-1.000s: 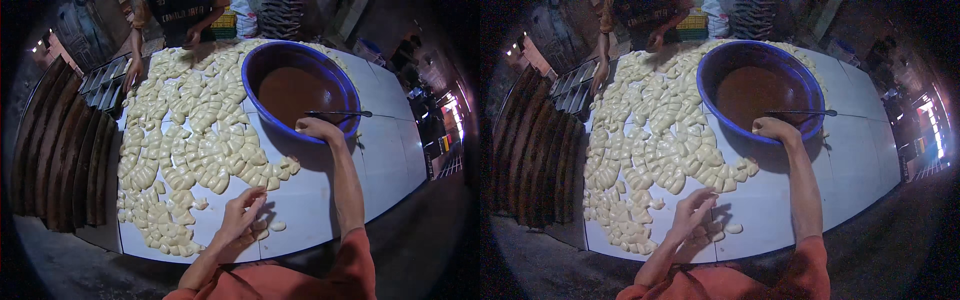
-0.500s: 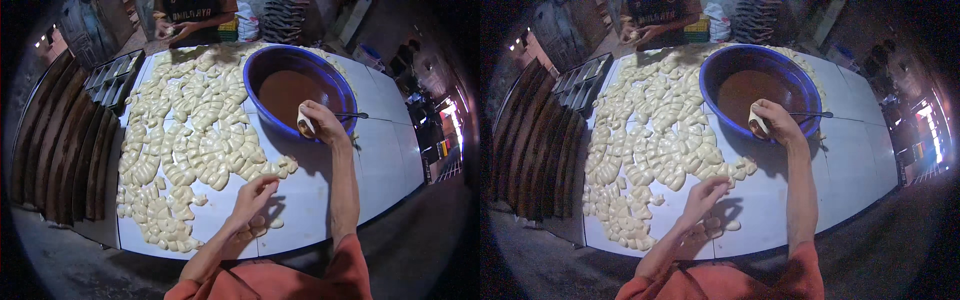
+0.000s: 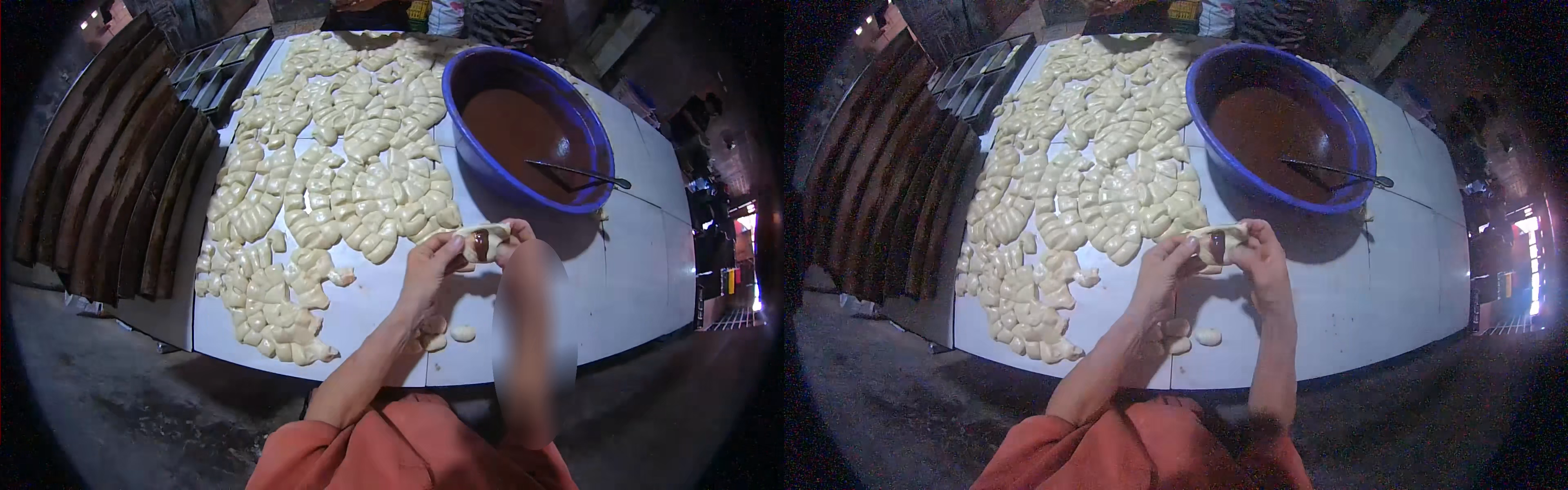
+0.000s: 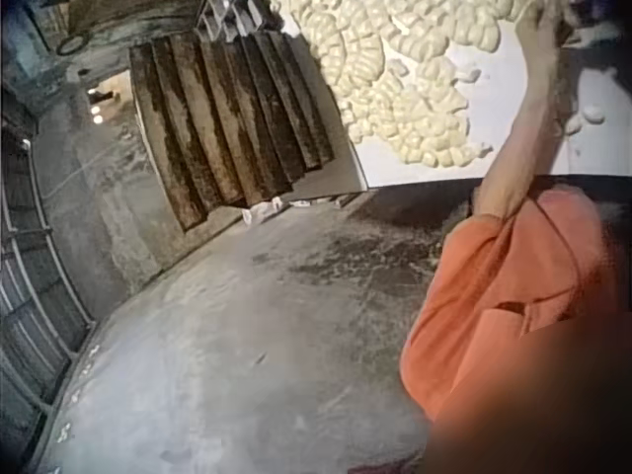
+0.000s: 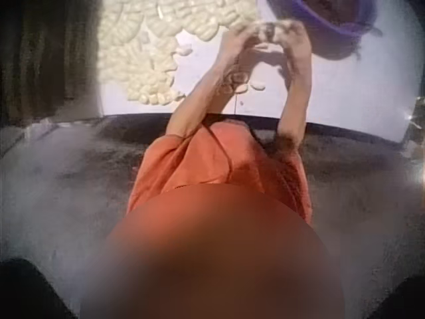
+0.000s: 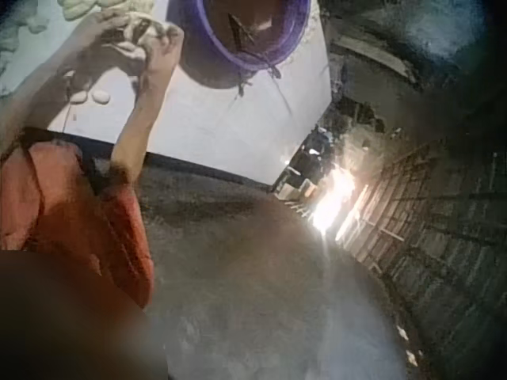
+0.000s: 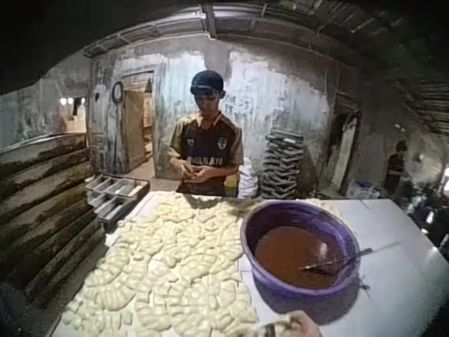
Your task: The person shapes pieces of dough into crescents and places them into rectangular baking pans.
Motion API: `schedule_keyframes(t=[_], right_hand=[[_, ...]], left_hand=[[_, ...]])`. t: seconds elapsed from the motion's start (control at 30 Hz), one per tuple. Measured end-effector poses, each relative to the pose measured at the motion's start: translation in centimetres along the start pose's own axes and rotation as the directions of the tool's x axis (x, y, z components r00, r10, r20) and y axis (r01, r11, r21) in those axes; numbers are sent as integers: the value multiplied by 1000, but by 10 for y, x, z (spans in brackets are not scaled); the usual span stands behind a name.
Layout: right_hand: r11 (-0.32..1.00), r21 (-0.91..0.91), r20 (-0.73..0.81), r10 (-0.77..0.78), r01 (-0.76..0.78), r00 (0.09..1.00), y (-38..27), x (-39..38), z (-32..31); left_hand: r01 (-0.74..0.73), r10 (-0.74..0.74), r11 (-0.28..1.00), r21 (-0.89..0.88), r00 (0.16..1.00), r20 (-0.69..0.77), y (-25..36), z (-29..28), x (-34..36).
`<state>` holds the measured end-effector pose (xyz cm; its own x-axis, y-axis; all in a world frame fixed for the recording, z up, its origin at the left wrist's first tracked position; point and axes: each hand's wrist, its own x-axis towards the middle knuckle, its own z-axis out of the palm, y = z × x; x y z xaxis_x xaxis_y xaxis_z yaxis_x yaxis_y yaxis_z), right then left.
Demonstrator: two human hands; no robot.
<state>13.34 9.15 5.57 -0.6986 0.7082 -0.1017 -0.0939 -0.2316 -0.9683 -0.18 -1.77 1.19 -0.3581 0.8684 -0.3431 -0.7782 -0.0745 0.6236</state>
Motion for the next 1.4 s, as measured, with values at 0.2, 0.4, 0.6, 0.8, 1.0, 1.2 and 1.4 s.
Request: schedule_keyframes(t=[0.2,0.4,0.6,0.8,1.0,1.2,1.4], right_hand=[[738,-622,-80,-393,262,916,24,-20,39],[662,-687,-87,-484,299,871,31,-19,46],[962,-271,-220,-65,3,973,26,-27,36],[707,-560,94,-462,431,882,34,-24,16],[833,-355,-272,-526,424,806,41,-26,45],[556,-740,-38,-596,379,802,57,-32,17],[489,-733,191,-519,473,833,23,-67,27]], left_hand=[[-105,117,987,125,989,-96,1,6,-16],[-347,384,884,313,921,-64,-14,1,-6],[-1,-29,921,389,997,70,32,0,0],[-61,9,920,386,991,134,32,7,-17],[-64,-19,947,315,967,252,21,-7,-13],[-89,-19,903,421,969,247,6,1,-30],[-19,-89,835,550,982,168,1,-19,-40]])
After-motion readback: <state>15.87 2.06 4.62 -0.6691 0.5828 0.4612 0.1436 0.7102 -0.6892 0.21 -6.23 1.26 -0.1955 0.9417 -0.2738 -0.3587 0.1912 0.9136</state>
